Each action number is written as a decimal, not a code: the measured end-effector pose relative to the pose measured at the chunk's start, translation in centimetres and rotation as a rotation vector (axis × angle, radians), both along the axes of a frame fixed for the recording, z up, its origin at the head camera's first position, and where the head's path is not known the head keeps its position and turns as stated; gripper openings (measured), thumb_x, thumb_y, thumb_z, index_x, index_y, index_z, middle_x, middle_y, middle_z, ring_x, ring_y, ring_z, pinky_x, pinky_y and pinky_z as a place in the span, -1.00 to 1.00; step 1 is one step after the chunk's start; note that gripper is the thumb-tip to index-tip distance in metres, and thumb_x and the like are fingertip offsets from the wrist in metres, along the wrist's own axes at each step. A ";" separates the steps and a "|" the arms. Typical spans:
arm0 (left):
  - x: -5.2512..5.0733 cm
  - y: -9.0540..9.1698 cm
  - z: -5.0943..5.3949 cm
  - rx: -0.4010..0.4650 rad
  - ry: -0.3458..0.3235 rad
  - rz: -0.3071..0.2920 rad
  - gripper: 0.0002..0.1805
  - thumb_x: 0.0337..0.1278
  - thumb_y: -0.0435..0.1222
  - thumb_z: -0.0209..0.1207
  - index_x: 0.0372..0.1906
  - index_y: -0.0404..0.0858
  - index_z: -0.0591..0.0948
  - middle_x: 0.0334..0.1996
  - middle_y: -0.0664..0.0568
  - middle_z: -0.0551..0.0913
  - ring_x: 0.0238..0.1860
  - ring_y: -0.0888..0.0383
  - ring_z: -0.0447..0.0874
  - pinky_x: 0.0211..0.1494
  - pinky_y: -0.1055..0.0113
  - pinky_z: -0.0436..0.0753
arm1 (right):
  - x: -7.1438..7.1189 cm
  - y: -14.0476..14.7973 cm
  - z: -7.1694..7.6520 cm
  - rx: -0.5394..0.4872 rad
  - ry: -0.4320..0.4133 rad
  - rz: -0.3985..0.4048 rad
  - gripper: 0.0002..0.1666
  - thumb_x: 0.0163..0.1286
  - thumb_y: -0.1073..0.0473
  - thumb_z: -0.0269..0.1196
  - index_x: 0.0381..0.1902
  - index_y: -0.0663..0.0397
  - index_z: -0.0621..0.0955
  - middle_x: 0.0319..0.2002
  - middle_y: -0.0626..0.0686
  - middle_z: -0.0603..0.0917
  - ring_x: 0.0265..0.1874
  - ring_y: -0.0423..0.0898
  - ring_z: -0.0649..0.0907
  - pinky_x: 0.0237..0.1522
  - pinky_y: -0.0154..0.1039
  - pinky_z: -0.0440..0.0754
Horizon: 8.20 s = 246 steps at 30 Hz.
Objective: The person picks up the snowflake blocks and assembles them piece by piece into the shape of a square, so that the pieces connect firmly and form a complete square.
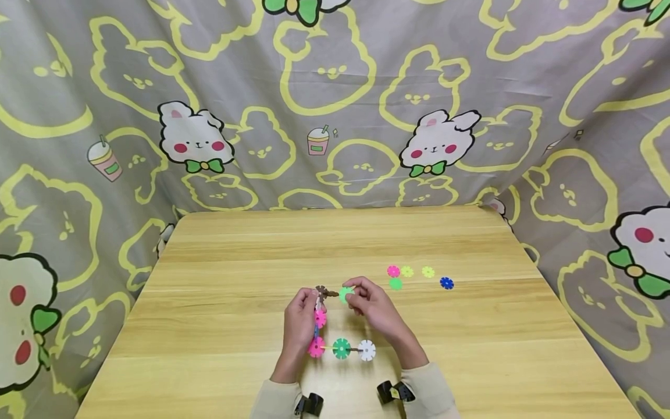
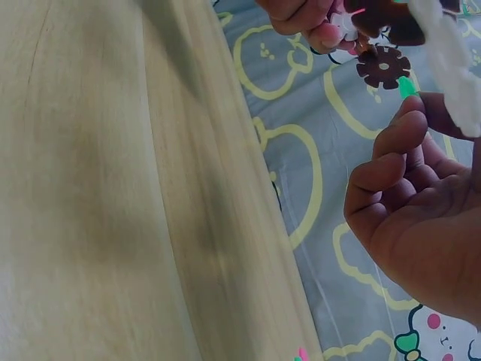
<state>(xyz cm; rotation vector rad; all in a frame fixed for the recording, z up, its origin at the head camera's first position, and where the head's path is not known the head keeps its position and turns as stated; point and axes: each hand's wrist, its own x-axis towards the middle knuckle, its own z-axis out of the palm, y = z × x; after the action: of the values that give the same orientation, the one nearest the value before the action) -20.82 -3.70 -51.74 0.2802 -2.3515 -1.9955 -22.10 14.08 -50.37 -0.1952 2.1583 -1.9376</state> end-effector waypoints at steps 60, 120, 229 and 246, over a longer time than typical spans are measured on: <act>0.2 0.0 0.6 -0.164 0.281 -0.307 -0.61 0.23 -0.20 0.24 0.15 -0.07 0.50 -0.21 0.04 0.59 -0.52 0.26 0.39 -0.47 0.48 0.43 | 0.8 -1.2 0.9 -0.009 0.008 -0.072 -0.67 0.36 0.27 0.22 0.06 0.21 0.52 -0.38 0.17 0.64 -0.47 0.03 0.64 -0.24 -0.07 0.69; 1.4 -0.2 3.4 0.010 0.174 -0.268 -0.79 0.28 -0.38 0.16 -0.01 -0.25 0.60 -0.33 -0.09 0.58 -0.66 0.36 0.38 -0.59 0.51 0.43 | -4.2 8.3 -2.1 0.944 -0.075 -0.264 -0.49 0.32 -0.01 0.23 0.12 0.17 0.55 0.04 0.20 0.65 -0.21 0.12 0.66 -0.34 -0.05 0.60; 1.8 -0.9 3.7 -0.038 0.144 -0.204 -0.87 0.24 -0.39 0.19 -0.14 -0.29 0.60 -0.36 -0.07 0.62 -0.55 0.26 0.46 -0.52 0.48 0.49 | 0.3 5.9 0.3 0.610 0.496 -0.166 -0.66 0.18 0.30 0.39 -0.07 -0.03 0.65 -0.38 -0.17 0.67 -0.46 -0.31 0.57 -0.37 -0.40 0.58; 1.7 -1.2 3.6 -0.019 0.141 -0.192 -0.88 0.24 -0.38 0.19 -0.15 -0.27 0.60 -0.40 -0.16 0.61 -0.60 0.30 0.43 -0.54 0.49 0.46 | -1.2 13.6 -0.9 0.776 0.273 -0.399 -0.67 0.32 0.22 0.22 0.03 0.15 0.62 -0.25 0.05 0.67 -0.31 -0.08 0.59 -0.30 -0.27 0.47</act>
<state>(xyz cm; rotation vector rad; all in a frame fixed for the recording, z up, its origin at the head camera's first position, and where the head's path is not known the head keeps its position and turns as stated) -19.14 -4.88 -48.15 -0.0890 -2.3871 -1.9949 -23.29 27.66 -51.31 0.1305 3.1387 -1.1088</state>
